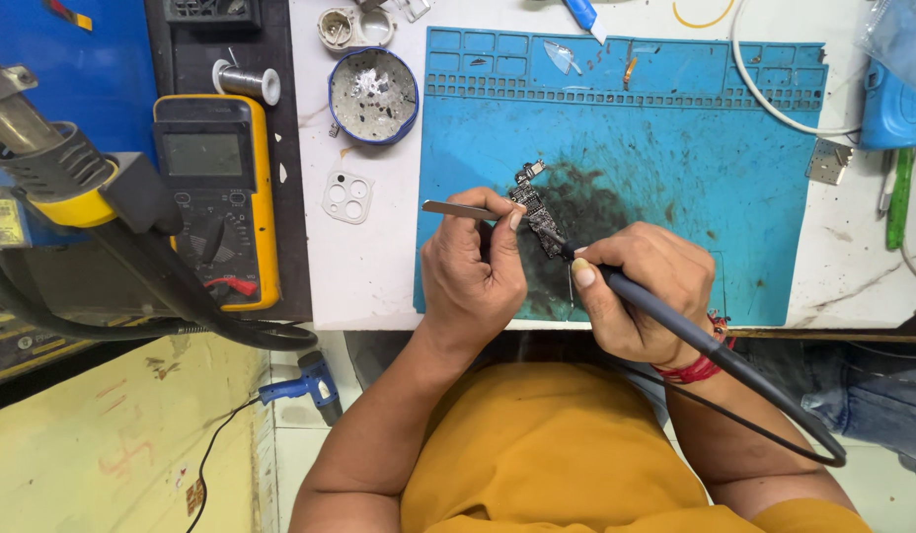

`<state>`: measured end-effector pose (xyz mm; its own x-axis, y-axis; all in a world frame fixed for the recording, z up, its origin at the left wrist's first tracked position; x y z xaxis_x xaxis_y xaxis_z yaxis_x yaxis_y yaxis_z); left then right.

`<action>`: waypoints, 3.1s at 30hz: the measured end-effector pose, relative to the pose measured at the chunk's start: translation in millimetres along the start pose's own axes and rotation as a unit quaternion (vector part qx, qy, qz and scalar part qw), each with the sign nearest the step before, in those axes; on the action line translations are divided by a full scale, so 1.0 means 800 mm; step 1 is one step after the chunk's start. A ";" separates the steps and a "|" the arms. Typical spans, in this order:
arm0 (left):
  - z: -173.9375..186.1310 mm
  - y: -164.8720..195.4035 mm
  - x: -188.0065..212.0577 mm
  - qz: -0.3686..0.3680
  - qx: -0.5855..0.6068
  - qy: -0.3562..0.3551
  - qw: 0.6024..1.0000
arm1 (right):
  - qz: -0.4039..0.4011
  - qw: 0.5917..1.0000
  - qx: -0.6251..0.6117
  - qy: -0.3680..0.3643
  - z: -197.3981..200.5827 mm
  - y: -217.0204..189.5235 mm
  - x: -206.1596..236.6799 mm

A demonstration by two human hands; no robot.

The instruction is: The person solders components on a disassembled phone motherboard on a repair mat, holding the board with tweezers and a soldering iron. They briefly lift the opened phone to check the board inside, then resume soldering the motherboard for the rest of the clip.

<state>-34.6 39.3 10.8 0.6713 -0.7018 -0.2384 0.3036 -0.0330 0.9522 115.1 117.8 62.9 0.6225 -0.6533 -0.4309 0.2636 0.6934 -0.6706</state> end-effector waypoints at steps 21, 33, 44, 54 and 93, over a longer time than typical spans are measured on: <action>-0.001 -0.002 0.001 -0.009 -0.007 0.001 1.000 | -0.009 0.999 0.002 0.034 0.001 0.008 0.012; 0.003 -0.008 0.001 0.044 0.036 -0.008 0.998 | 0.023 0.997 -0.018 0.072 -0.005 0.019 0.028; 0.002 -0.006 -0.001 0.044 0.012 -0.003 0.999 | 0.028 0.998 -0.014 0.058 -0.008 0.014 0.021; 0.002 -0.003 -0.002 0.036 0.013 -0.001 0.999 | 0.035 0.998 -0.021 0.055 -0.009 0.017 0.023; -0.009 -0.025 -0.028 0.050 0.037 -0.030 0.998 | 0.006 0.997 -0.047 0.060 -0.003 0.057 0.016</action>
<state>-50.9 61.0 -4.6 0.6530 -0.7458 -0.1316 0.1848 -0.0116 0.9827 133.3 140.2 25.2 0.5319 -0.6803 -0.5042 0.1831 0.6738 -0.7159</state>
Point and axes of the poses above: each hand's wrist, its own x-axis away from the middle knuckle, its own z-axis out of the back of the hand, y = z × x, the point moved 5 cm from there along -x, towards the middle knuckle, and after that the axes turned 6 degrees about y, right-handed, at the moved point
